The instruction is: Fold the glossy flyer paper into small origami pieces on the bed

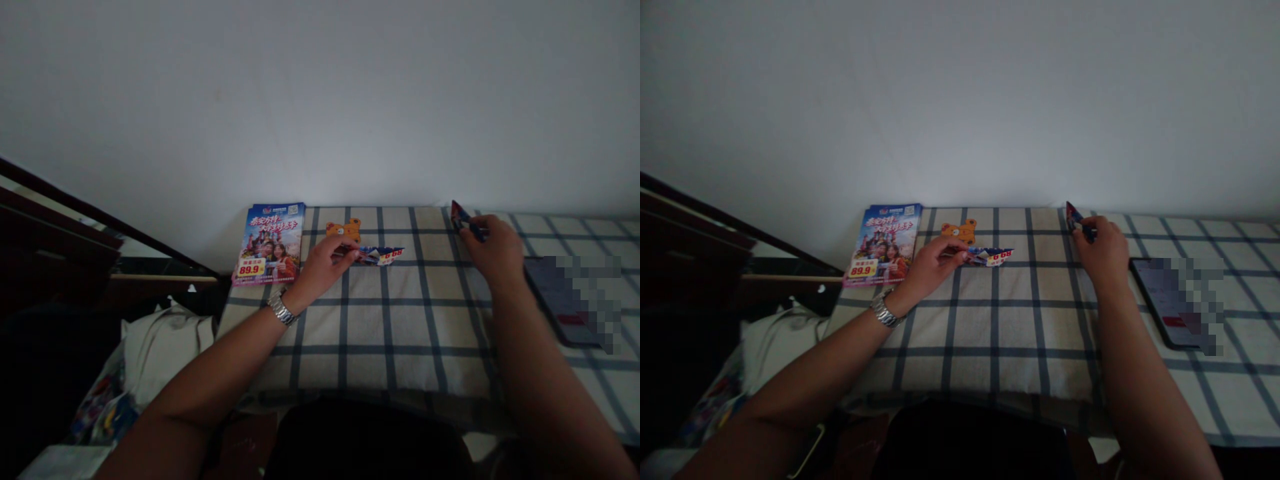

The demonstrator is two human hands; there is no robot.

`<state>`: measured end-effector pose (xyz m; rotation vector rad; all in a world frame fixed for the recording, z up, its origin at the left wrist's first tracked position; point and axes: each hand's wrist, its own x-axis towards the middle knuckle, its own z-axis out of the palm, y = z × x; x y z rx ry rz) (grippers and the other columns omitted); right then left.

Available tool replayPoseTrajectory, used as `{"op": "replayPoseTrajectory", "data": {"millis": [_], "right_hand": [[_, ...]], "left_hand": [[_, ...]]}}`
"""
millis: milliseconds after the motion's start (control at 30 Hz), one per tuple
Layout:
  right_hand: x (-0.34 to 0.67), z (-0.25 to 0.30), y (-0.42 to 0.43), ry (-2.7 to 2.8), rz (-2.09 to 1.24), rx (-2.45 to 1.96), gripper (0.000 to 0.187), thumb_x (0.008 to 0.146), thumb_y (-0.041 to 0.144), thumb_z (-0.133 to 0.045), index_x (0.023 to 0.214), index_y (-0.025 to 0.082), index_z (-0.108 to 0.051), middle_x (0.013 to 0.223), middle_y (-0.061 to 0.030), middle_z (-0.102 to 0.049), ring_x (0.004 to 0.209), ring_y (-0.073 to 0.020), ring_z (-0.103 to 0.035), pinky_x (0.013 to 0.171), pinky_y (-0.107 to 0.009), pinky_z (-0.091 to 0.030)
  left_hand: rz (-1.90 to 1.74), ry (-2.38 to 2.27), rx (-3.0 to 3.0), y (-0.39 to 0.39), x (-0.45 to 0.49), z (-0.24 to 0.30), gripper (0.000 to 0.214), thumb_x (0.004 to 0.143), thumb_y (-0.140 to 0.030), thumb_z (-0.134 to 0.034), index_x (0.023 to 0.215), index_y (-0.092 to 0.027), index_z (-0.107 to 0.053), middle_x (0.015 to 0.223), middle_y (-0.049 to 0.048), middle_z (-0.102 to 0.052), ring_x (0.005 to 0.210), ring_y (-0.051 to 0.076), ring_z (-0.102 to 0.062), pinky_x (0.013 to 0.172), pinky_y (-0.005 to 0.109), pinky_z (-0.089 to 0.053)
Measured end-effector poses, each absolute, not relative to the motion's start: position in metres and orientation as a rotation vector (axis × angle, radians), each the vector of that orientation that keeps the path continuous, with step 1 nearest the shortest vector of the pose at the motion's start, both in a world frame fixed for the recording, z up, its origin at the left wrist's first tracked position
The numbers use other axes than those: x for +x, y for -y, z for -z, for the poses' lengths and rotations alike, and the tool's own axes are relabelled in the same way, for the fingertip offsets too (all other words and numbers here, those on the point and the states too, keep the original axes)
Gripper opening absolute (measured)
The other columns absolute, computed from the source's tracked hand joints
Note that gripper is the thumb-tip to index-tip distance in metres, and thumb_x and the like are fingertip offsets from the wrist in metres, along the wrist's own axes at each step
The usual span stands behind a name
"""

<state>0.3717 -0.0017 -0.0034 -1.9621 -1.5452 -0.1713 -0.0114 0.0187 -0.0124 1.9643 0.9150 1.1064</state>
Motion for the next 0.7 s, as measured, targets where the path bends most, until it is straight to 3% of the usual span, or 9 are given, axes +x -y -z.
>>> {"op": "replayPoseTrajectory", "data": {"millis": [233,467,700], "right_hand": [[0.366,-0.002,0.001,1.543,0.13,-1.945,0.022,0.09,0.033,-0.072,0.11,0.022,-0.073,0.1,-0.0149,-0.076,0.088,-0.0281,-0.066,0.078,-0.04,-0.045],[0.343,-0.003,0.003,1.614,-0.121,-1.703,0.031,0.091,0.041,-0.072,0.116,0.024,-0.072,0.108,-0.0097,-0.079,0.096,-0.03,-0.074,0.082,-0.043,-0.057],[0.317,0.001,0.009,1.765,-0.219,-1.559,0.028,0.094,0.041,-0.07,0.117,0.025,-0.071,0.109,-0.009,-0.079,0.094,-0.0295,-0.076,0.082,-0.044,-0.061]], "left_hand": [[-1.115,-0.891,1.985,-0.018,-0.012,0.012,0.007,0.099,-0.023,-0.071,0.106,-0.021,-0.07,0.107,0.0047,-0.073,0.096,0.016,-0.074,0.083,0.033,-0.067],[-1.072,-0.903,2.078,-0.017,-0.012,0.01,0.009,0.097,-0.017,-0.072,0.104,-0.021,-0.072,0.107,0.0045,-0.072,0.101,0.016,-0.071,0.09,0.033,-0.064],[-1.032,-0.899,2.161,-0.016,-0.013,0.004,0.011,0.095,-0.014,-0.074,0.104,-0.022,-0.073,0.109,0.0037,-0.073,0.104,0.016,-0.07,0.095,0.035,-0.061]]}}
